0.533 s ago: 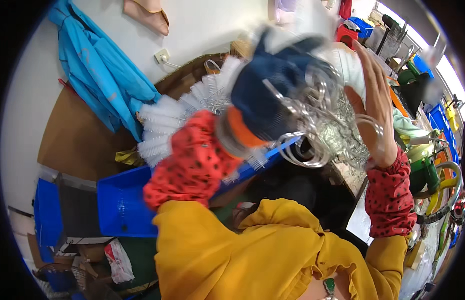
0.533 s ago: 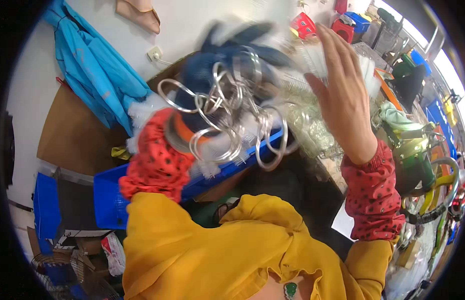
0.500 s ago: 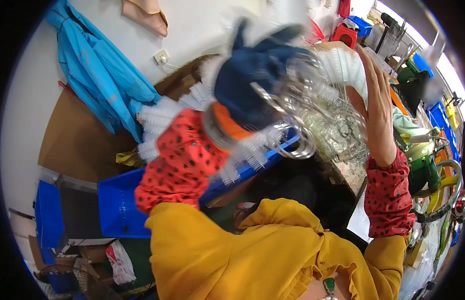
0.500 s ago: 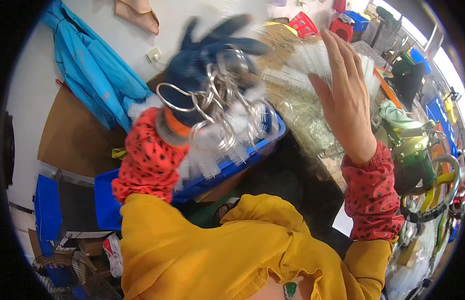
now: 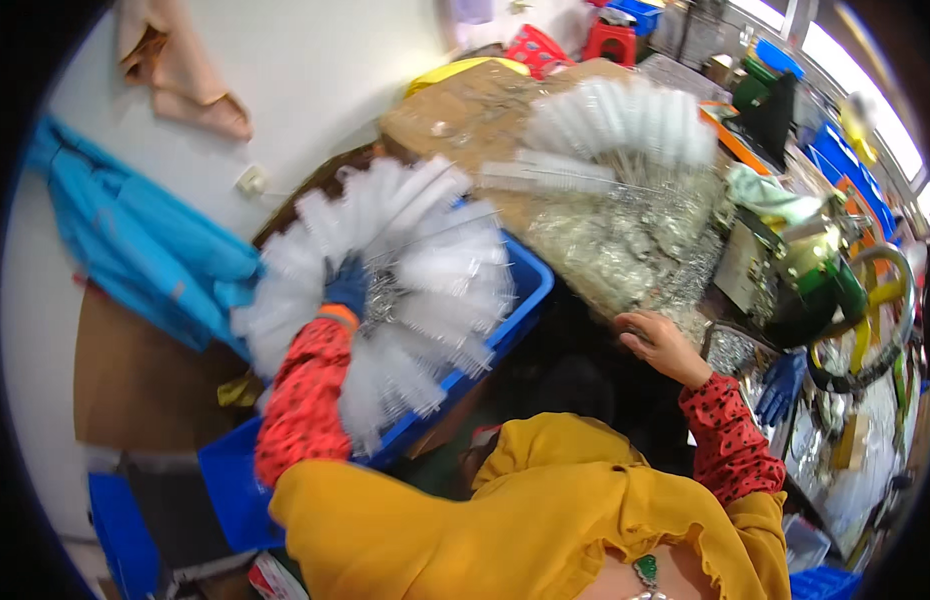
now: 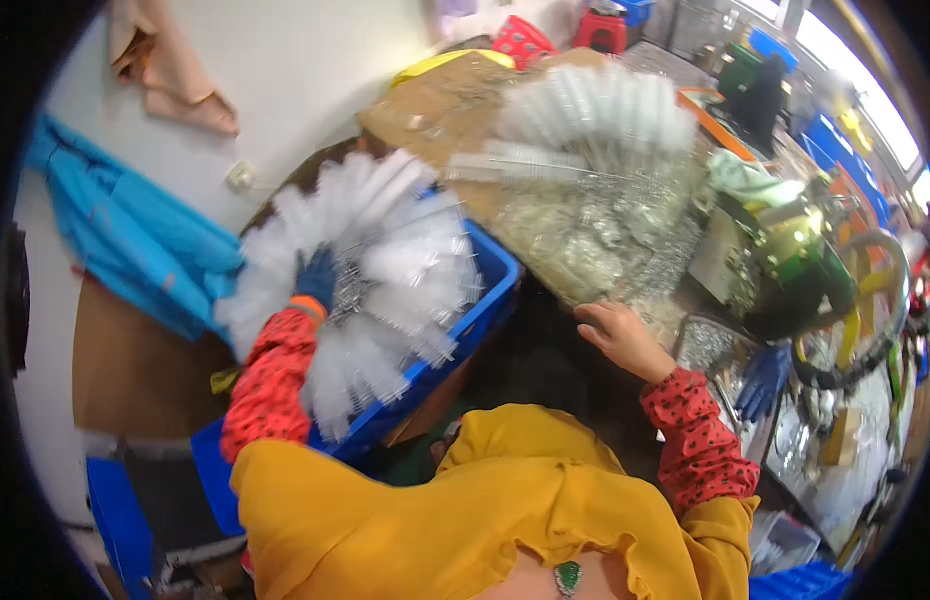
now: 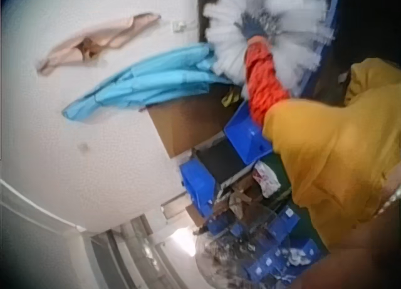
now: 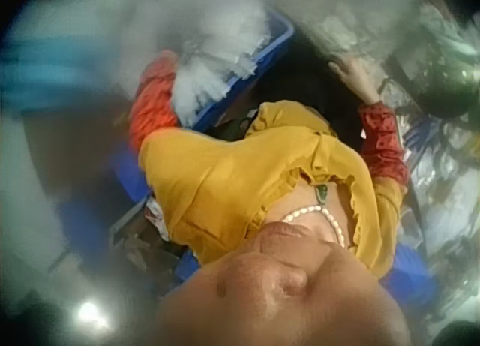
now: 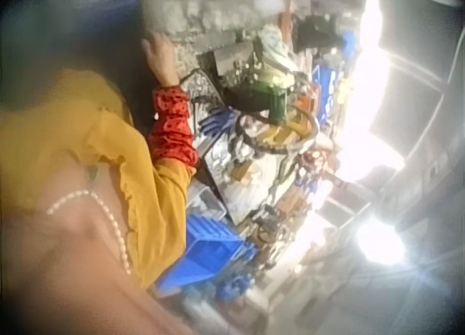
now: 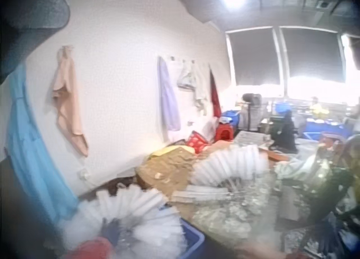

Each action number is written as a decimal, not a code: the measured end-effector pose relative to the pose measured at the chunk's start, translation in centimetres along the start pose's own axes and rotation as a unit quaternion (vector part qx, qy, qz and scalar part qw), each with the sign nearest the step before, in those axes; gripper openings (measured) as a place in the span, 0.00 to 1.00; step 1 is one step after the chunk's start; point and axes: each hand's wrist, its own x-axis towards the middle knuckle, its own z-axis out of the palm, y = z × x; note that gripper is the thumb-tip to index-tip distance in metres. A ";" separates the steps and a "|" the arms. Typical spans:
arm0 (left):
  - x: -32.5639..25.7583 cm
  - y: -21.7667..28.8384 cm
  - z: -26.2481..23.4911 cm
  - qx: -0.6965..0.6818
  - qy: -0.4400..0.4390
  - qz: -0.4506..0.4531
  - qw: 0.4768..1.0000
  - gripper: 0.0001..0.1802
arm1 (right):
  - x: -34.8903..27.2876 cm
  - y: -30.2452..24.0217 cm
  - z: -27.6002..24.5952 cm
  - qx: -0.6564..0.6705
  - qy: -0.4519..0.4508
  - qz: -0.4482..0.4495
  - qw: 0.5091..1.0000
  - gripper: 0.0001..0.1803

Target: Using an industrial machine to secure or assemble white bristle brush heads with metal wire loops.

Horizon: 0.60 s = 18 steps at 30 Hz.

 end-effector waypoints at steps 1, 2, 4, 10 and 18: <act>0.0 -1.2 -2.7 -0.030 -0.090 0.032 0.995 0.23 | -0.4 0.8 -0.3 0.041 -0.017 0.035 0.998 0.14; -0.6 -3.1 -1.1 -0.107 -0.093 0.046 0.989 0.28 | -0.2 1.4 0.0 0.042 -0.007 0.046 0.998 0.14; 0.0 -3.9 -9.8 -0.105 -0.131 0.092 0.982 0.32 | -0.7 4.2 -0.2 0.023 0.052 0.006 0.998 0.15; 5.6 2.0 -21.9 -0.453 0.335 0.243 0.789 0.28 | 3.9 7.0 -3.7 0.181 0.144 0.150 0.961 0.17; 26.2 18.1 -26.3 0.014 0.319 0.211 0.924 0.24 | 11.1 15.8 -7.7 0.060 0.350 0.261 0.898 0.32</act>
